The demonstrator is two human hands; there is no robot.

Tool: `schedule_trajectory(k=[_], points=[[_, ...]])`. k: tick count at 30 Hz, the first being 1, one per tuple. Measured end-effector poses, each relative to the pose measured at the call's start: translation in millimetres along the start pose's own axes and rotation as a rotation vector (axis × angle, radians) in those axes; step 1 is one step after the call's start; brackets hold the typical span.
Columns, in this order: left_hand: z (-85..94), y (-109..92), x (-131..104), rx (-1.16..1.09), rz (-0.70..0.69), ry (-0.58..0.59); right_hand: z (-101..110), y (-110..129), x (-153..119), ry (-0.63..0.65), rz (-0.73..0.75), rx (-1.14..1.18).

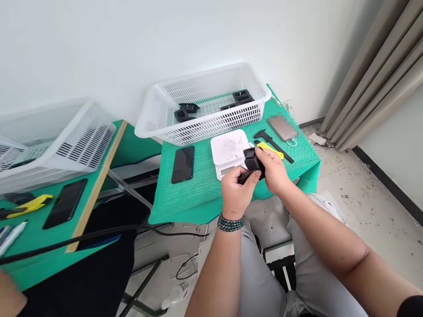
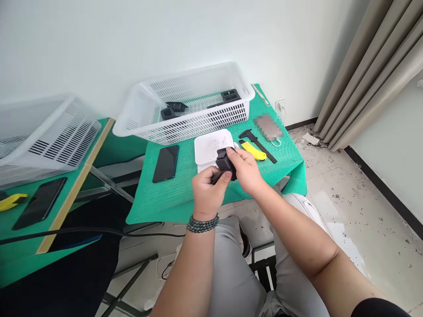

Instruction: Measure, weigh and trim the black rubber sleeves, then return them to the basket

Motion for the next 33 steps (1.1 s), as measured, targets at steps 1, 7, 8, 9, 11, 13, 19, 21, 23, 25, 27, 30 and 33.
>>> schedule_trajectory(k=[1, 7, 8, 9, 11, 13, 19, 21, 23, 25, 27, 30, 33], points=[[-0.8, 1, 1, 0.017, 0.011, 0.003, -4, 3, -1, 0.061, 0.037, -0.041], [24.0, 9, 14, 0.127, 0.057, -0.190, 4, 23, -10, 0.026, -0.023, 0.047], [34.7, 10, 16, 0.161, 0.063, -0.282, 7, 28, -14, -0.006, -0.053, 0.097], [44.5, 11, 18, 0.165, 0.062, -0.343, 10, 33, -17, -0.018, -0.069, 0.135], [60.0, 10, 17, 0.110, -0.014, -0.419, 15, 40, -21, -0.026, -0.067, 0.180], [65.7, 6, 10, 0.078, -0.097, -0.443, 22, 37, -20, -0.079, -0.082, 0.217], [28.2, -13, -14, 0.066, -0.318, -0.189, 33, -5, -7, -0.255, -0.243, 0.246], [14.5, -19, -22, 0.062, -0.352, -0.122, 31, -9, -7, -0.262, -0.207, 0.242], [3.2, -22, -28, 0.077, -0.335, -0.101, 27, -9, -11, -0.249, -0.130, 0.193], [-6.1, -21, -30, 0.111, -0.274, -0.110, 22, -6, -16, -0.189, -0.055, 0.121], [-9.9, -14, -26, 0.148, -0.184, -0.152, 18, -2, -19, -0.129, -0.010, 0.080], [1.2, 3, -9, 0.217, -0.044, -0.273, 23, 10, -19, -0.144, -0.011, 0.174], [21.1, 11, 7, 0.222, -0.020, -0.300, 29, 26, -16, -0.160, -0.046, 0.339]])
Point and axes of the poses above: each hand's wrist, its own x-axis towards the middle knuckle, its own z-axis out of the back of the hand, y = z × x, the point moved 5 cm from there along x, towards the middle knuckle, and after that the axes turned 12 degrees about z, right-handed, at the moved point
